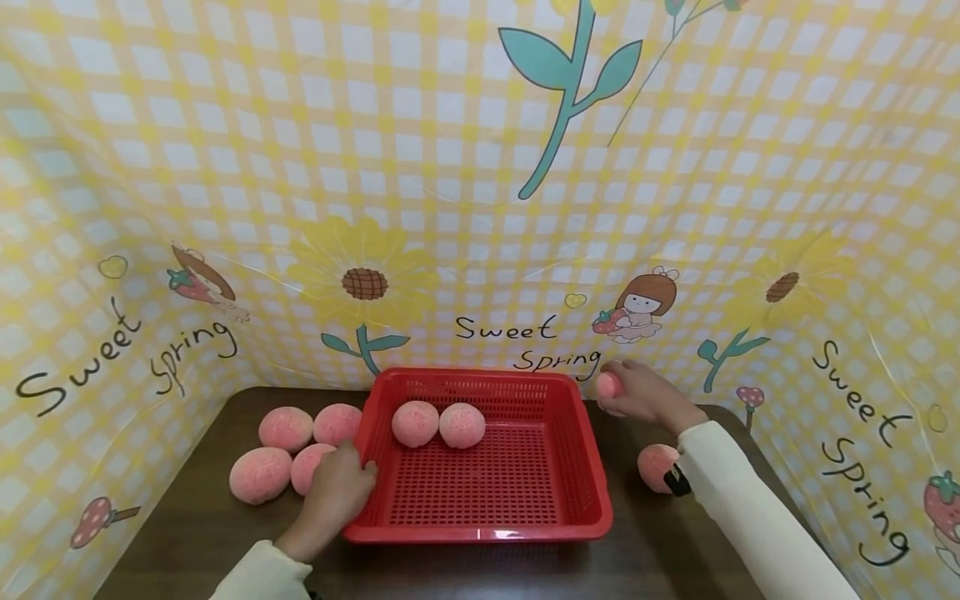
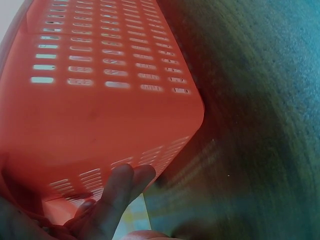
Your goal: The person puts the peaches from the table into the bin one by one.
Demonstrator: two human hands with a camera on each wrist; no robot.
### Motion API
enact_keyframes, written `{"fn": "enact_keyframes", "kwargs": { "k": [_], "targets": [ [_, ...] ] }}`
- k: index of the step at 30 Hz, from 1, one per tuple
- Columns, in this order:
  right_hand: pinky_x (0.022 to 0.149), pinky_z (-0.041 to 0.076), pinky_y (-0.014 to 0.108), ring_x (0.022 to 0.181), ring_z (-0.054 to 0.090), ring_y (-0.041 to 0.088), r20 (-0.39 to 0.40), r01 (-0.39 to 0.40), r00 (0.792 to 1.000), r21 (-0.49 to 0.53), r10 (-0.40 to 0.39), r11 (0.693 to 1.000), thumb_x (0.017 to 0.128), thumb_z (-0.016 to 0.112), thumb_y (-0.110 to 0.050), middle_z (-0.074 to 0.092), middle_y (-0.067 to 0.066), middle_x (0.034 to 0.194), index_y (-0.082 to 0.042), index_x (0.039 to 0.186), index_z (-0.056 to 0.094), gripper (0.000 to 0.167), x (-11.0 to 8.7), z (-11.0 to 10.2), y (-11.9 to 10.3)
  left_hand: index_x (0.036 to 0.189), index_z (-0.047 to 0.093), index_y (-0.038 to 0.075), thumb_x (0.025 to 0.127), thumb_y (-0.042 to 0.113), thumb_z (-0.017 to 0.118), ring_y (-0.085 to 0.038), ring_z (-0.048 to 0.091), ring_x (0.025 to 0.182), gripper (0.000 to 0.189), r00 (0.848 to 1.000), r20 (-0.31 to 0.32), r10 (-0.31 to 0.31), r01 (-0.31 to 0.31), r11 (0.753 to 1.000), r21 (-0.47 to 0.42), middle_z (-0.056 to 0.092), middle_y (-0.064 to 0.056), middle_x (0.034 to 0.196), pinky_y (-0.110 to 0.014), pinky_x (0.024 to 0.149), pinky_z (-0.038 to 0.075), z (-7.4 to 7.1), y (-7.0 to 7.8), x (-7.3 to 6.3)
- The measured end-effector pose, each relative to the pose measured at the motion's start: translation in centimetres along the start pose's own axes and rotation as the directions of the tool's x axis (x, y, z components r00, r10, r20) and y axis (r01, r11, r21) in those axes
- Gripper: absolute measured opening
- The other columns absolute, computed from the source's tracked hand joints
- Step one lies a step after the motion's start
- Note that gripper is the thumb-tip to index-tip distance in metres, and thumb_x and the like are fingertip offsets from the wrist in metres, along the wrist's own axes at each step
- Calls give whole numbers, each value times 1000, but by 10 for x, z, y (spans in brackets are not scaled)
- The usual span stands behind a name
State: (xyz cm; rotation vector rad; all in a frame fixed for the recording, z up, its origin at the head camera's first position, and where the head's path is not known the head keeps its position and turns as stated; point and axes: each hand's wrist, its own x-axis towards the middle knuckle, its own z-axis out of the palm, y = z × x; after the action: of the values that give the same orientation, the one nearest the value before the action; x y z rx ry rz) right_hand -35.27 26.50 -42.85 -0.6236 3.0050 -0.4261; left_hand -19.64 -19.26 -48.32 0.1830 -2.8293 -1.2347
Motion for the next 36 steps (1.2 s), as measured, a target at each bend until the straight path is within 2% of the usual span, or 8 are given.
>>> {"fn": "enact_keyframes", "kwargs": {
  "k": [5, 12, 17, 25, 29, 36],
  "targets": [
    [89, 53, 50, 108, 59, 30, -39, 19, 999, -22, -20, 1000, 91, 68, -39, 60, 15, 128, -12, 135, 58, 53, 2, -6, -12, 109, 63, -6, 93, 3, 53, -16, 69, 68, 21, 1000, 3, -6, 6, 1000, -5, 71, -11, 83, -35, 59, 57, 0, 0, 0],
    [93, 52, 55, 114, 61, 36, -81, 81, 993, -26, -83, 996, 89, 72, -42, 60, 20, 131, -8, 139, 58, 62, 2, -12, -29, 113, 63, -5, 94, 3, 52, -17, 70, 70, 23, 999, 17, -30, 31, 999, -27, 72, -13, 87, -34, 62, 59, 1, -1, -1],
    [95, 52, 54, 116, 61, 33, -89, 83, 993, -22, -84, 996, 89, 70, -41, 60, 17, 133, -12, 141, 57, 62, 1, -15, -40, 112, 63, -5, 94, 3, 53, -17, 70, 70, 23, 1000, 15, -22, 23, 999, -31, 73, -12, 87, -35, 61, 58, 1, -2, -1],
    [93, 52, 51, 118, 59, 31, -43, 138, 989, -18, -139, 990, 91, 68, -43, 59, 13, 134, -14, 142, 57, 60, 4, -15, -70, 109, 62, -7, 93, 3, 53, -16, 69, 67, 21, 1000, 5, -10, 10, 1000, -6, 71, -11, 83, -36, 59, 58, 1, -1, 0],
    [93, 52, 51, 119, 59, 32, -5, 157, 988, -21, -157, 987, 91, 69, -43, 58, 14, 135, -14, 144, 54, 63, 10, -9, -82, 111, 62, -5, 93, 3, 53, -17, 70, 69, 22, 1000, 6, -17, 17, 1000, -26, 73, -12, 86, -35, 61, 59, 1, -1, -1],
    [99, 50, 53, 123, 58, 36, 45, 243, 969, 25, -244, 970, 92, 75, -34, 56, 18, 139, -10, 145, 53, 62, 20, 6, -103, 109, 63, -6, 93, 2, 53, -17, 70, 69, 20, 1000, 1, -6, 6, 1000, -29, 72, -12, 85, -36, 60, 58, 0, 0, -1]
  ]
}}
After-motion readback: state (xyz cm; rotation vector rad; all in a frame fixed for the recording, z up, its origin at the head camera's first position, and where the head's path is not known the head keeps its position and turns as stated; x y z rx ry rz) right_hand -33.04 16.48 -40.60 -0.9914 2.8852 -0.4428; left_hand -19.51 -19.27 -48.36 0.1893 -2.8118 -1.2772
